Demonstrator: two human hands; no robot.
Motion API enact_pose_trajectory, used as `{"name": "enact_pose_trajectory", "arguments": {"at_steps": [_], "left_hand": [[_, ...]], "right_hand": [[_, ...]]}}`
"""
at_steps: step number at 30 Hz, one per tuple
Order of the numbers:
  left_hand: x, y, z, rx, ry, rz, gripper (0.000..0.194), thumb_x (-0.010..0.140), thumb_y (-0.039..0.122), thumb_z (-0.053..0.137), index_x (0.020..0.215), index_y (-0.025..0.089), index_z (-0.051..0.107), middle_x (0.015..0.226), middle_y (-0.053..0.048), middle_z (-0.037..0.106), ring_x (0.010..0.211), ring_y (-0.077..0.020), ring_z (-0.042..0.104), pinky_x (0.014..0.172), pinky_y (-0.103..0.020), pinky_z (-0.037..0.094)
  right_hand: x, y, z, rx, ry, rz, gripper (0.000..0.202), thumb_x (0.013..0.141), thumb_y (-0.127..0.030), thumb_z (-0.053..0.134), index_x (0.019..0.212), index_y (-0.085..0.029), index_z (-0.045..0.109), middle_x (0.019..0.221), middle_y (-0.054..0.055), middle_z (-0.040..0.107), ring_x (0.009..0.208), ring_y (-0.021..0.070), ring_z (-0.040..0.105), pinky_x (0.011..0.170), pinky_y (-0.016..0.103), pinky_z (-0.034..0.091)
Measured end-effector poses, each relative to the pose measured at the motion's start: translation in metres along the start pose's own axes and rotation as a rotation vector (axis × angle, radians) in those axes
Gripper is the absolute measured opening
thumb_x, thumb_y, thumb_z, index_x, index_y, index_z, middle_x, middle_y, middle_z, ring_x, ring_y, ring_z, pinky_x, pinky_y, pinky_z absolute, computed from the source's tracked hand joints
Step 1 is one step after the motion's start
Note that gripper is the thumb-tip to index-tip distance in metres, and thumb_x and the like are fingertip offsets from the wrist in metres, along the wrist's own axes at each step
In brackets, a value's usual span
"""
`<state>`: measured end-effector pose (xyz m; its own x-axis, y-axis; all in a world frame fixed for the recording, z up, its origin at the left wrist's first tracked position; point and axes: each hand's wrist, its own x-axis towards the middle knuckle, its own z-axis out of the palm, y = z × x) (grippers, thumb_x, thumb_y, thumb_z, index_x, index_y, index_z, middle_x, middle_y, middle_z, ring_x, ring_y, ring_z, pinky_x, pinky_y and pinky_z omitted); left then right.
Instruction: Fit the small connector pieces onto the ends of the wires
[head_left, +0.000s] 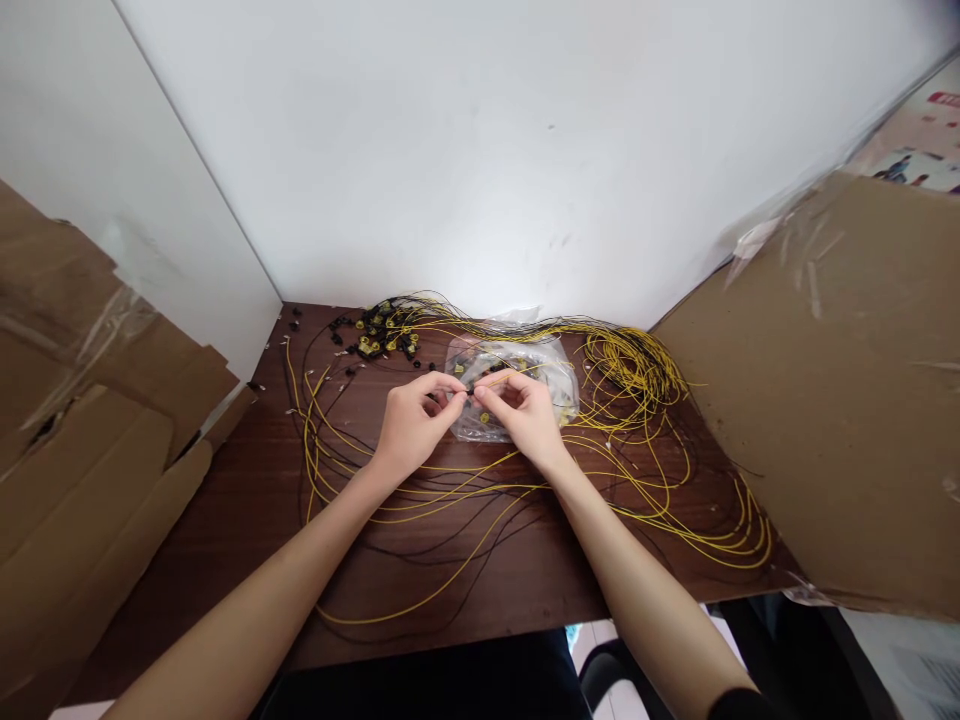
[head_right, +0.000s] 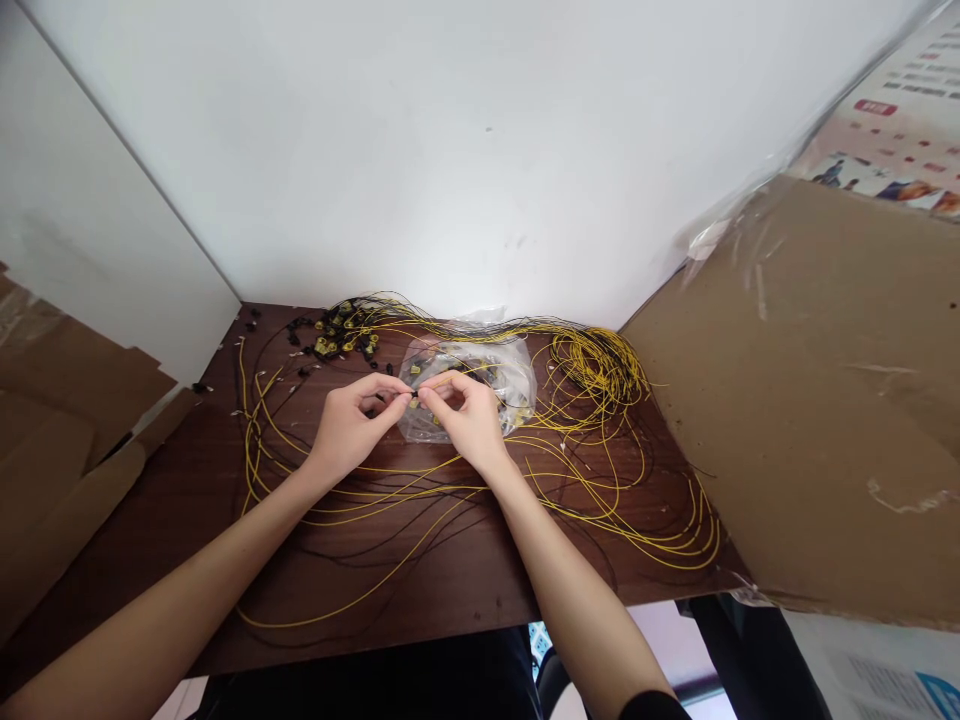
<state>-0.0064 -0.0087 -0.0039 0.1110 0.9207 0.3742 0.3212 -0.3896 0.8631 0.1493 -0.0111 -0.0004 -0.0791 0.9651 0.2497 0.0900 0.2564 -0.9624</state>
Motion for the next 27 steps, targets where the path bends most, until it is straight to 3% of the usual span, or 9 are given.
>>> {"name": "enact_pose_trajectory", "arguments": {"at_steps": [16, 21, 27], "left_hand": [[0.0001, 0.0004, -0.0006, 0.018, 0.003, 0.003, 0.01, 0.074, 0.024, 0.059, 0.077, 0.016, 0.064, 0.062, 0.0, 0.06, 0.051, -0.0089, 0.051, 0.047, -0.018, 0.041], [0.0003, 0.0004, 0.0007, -0.05, -0.015, -0.022, 0.015, 0.074, 0.026, 0.06, 0.085, 0.015, 0.064, 0.075, -0.003, 0.064, 0.061, -0.0113, 0.055, 0.05, -0.018, 0.043], [0.0017, -0.0068, 0.0018, -0.168, -0.026, -0.07, 0.017, 0.074, 0.028, 0.061, 0.084, 0.015, 0.066, 0.073, -0.003, 0.062, 0.062, -0.0118, 0.055, 0.048, -0.019, 0.043]], "right_hand": [[-0.0001, 0.0002, 0.0014, -0.021, 0.006, 0.003, 0.019, 0.075, -0.035, 0.064, 0.078, -0.017, 0.065, 0.081, 0.005, 0.066, 0.068, 0.0147, 0.062, 0.066, 0.027, 0.05], [0.0002, -0.0001, 0.001, -0.001, 0.014, -0.006, 0.018, 0.075, -0.034, 0.065, 0.079, -0.016, 0.065, 0.08, 0.005, 0.066, 0.068, 0.0145, 0.062, 0.066, 0.027, 0.05], [0.0001, -0.002, 0.0006, -0.001, 0.008, 0.007, 0.019, 0.074, -0.035, 0.066, 0.08, -0.017, 0.065, 0.08, 0.005, 0.067, 0.069, 0.0158, 0.064, 0.068, 0.028, 0.052]]}}
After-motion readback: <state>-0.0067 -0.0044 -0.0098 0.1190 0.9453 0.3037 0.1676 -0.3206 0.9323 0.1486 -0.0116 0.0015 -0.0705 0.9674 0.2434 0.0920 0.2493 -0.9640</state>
